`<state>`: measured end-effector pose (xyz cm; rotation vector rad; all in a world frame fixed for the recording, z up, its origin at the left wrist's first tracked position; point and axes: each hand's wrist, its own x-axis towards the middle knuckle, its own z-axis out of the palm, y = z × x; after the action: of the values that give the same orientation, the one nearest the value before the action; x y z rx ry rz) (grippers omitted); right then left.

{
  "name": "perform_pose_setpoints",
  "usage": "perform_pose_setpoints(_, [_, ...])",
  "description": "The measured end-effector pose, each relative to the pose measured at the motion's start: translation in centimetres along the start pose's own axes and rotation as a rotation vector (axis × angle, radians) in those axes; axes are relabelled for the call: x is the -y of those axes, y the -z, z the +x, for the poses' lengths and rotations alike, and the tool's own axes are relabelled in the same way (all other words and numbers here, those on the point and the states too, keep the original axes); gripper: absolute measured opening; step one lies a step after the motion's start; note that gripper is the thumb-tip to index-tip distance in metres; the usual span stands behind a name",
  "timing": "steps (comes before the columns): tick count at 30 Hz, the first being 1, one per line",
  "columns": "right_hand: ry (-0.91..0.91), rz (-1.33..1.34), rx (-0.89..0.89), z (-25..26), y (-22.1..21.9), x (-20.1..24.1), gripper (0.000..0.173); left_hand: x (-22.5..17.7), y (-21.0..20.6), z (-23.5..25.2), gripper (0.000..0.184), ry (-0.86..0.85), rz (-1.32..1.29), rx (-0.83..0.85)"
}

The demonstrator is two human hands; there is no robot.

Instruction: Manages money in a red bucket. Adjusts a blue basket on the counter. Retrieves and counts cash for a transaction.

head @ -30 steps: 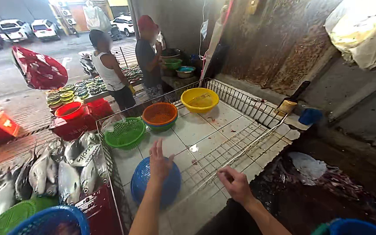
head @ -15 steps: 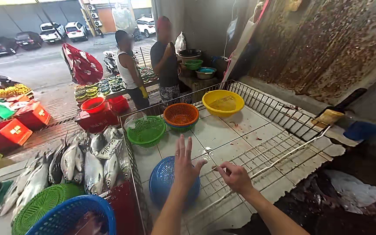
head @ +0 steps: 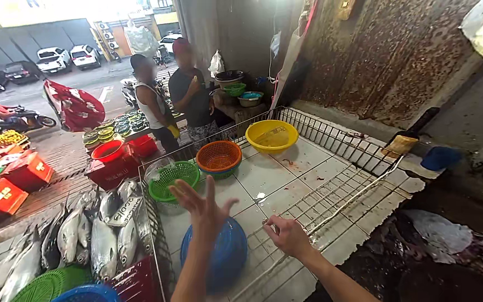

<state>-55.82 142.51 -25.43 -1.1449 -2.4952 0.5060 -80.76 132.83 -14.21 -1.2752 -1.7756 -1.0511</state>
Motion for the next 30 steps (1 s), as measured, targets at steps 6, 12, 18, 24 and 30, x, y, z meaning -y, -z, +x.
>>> perform_pose_setpoints(6, [-0.029,0.019,0.088,0.5,0.2,0.0,0.040,-1.7,6.6,10.4,0.134,-0.074,0.098,-0.343])
perform_pose_setpoints(12, [-0.027,0.021,0.085,0.4,0.2,-0.2,0.041,-0.2,0.7,0.0,0.099,0.144,-0.465,0.594])
perform_pose_setpoints(18, [0.014,0.010,0.060,0.2,-0.4,-0.5,0.041,4.0,-5.1,-10.9,0.046,0.227,-0.274,1.265])
perform_pose_setpoints(24, [0.001,-0.009,0.077,0.4,-0.4,-0.3,0.041,4.0,-4.1,-9.4,0.057,0.287,-0.237,1.267])
perform_pose_setpoints(30, [-0.018,-0.017,0.117,0.5,-0.3,-0.2,0.041,4.6,-4.1,-9.8,0.056,0.291,-0.276,1.338])
